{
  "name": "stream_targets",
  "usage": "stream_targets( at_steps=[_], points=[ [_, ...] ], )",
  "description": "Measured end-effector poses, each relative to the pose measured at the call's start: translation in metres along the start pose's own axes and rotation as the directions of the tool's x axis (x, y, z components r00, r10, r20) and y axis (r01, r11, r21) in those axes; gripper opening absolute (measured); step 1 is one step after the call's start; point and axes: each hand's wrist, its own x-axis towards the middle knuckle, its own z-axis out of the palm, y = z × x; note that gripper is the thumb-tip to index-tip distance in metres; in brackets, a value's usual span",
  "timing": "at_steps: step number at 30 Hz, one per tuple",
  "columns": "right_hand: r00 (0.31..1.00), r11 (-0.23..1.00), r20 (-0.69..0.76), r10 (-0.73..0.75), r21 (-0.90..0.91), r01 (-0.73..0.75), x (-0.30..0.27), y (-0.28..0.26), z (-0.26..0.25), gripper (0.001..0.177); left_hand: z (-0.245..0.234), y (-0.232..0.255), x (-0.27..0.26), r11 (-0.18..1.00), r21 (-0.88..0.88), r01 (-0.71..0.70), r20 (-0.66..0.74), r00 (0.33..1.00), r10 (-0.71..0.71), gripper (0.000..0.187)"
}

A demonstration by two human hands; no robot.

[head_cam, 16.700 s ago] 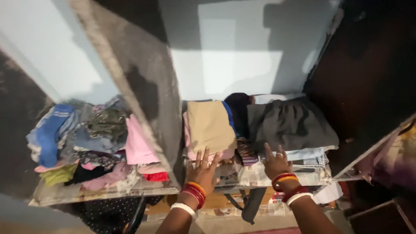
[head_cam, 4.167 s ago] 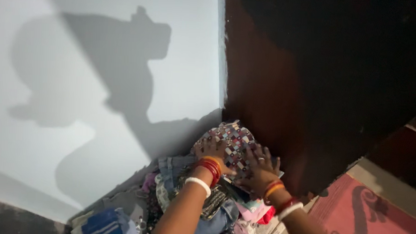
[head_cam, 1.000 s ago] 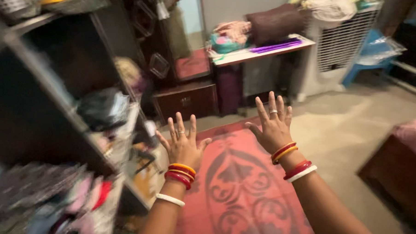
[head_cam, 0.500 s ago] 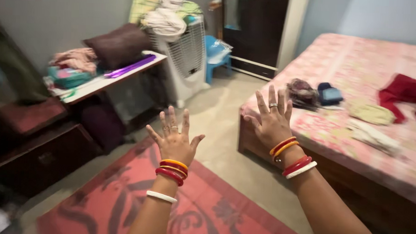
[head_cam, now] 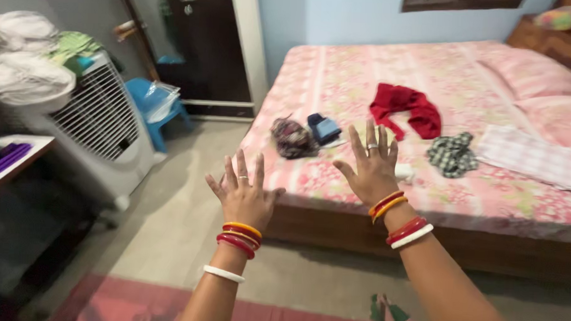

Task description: The person folds several pieces of clothing on a bed, including a light-colored shirt, a dark top, and patterned shorts. They then carry the folded items to a shelf and place them in a stack.

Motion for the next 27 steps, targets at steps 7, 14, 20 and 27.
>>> stream_targets(
  at_steps=[7,14,20,27],
  points=[
    [0.995,0.981,-0.022,0.102,-0.161,-0.104,0.019,0.064,0.001,0.085,0.048,0.062,0.081,0.949,-0.245,-0.2,-0.08,0.979,0.186,0.089],
    [0.976,0.956,-0.009,0.216,-0.201,-0.213,0.001,0.128,-0.006,0.084,0.095,0.145,0.122,0.874,-0.341,-0.346,-0.103,0.938,0.331,0.088],
    [0.94,0.908,-0.004,0.341,-0.257,-0.331,-0.004,0.211,-0.025,0.084,0.136,0.233,0.148,0.815,-0.418,-0.401,-0.125,0.914,0.386,0.087],
    [0.912,0.864,0.001,0.411,-0.319,-0.389,-0.013,0.312,-0.055,0.084,0.16,0.348,0.171,0.769,-0.46,-0.443,-0.124,0.89,0.438,0.089]
  ],
)
